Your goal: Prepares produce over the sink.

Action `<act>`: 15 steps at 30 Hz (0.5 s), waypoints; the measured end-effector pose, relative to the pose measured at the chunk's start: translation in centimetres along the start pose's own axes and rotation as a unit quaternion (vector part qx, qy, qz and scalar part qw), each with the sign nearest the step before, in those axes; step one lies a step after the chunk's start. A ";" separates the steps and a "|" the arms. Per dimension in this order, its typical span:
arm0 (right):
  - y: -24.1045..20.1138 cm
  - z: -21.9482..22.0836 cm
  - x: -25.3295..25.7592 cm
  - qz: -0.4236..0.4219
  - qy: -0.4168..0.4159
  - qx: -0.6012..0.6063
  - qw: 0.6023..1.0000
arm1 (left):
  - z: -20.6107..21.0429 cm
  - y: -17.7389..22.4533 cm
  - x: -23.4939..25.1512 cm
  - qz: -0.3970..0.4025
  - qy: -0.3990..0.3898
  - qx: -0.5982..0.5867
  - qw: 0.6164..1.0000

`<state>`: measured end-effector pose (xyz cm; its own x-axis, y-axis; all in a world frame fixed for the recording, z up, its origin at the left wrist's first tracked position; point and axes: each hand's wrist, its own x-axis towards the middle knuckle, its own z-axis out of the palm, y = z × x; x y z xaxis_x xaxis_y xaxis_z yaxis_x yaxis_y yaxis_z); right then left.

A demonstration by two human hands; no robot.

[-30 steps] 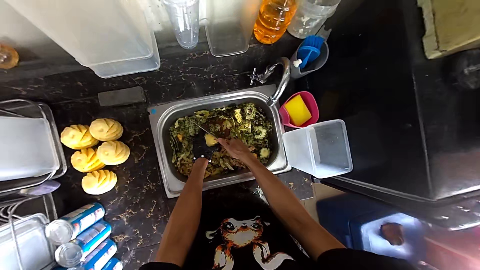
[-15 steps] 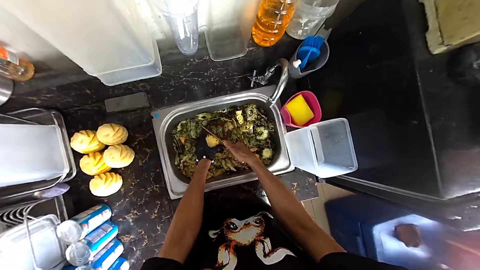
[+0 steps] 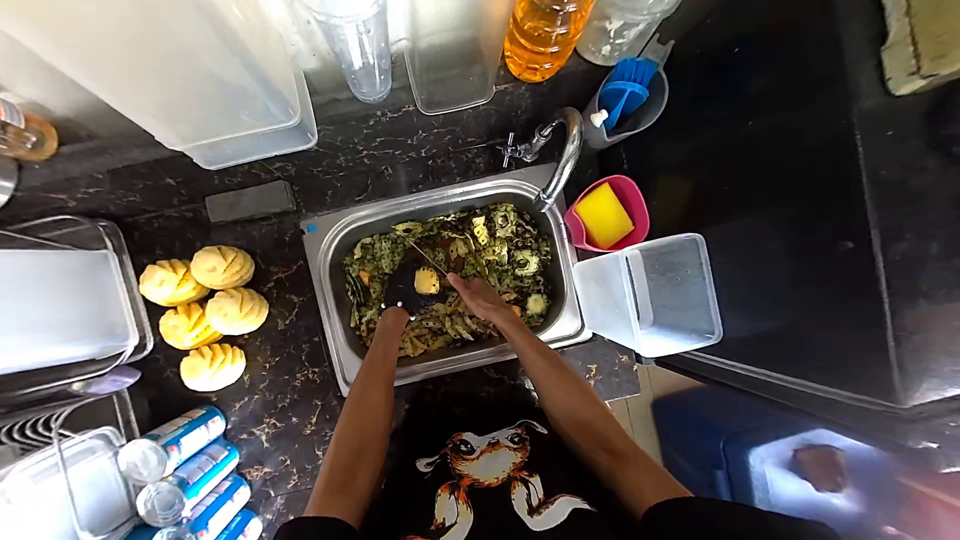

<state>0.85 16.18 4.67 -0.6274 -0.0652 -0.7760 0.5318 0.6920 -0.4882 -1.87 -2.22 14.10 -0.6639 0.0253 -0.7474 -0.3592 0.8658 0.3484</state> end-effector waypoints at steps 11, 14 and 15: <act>0.3 -0.4 -3.2 0.003 0.050 -0.160 0.986 | -0.2 4.7 -3.4 -0.124 -0.028 -0.084 0.988; -0.3 -0.8 -3.2 0.011 0.041 -0.172 0.984 | 2.2 2.1 -1.6 0.007 0.118 -0.078 0.990; -0.6 -0.7 -3.1 0.010 0.037 -0.162 0.986 | 1.2 2.1 -1.4 -0.021 0.039 -0.033 0.998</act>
<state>2.09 16.49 7.63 -0.6648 -0.0041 -0.7470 0.3427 0.8869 -0.3099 -0.93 0.19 15.22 -0.6957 -0.0512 -0.7165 -0.4286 0.8301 0.3568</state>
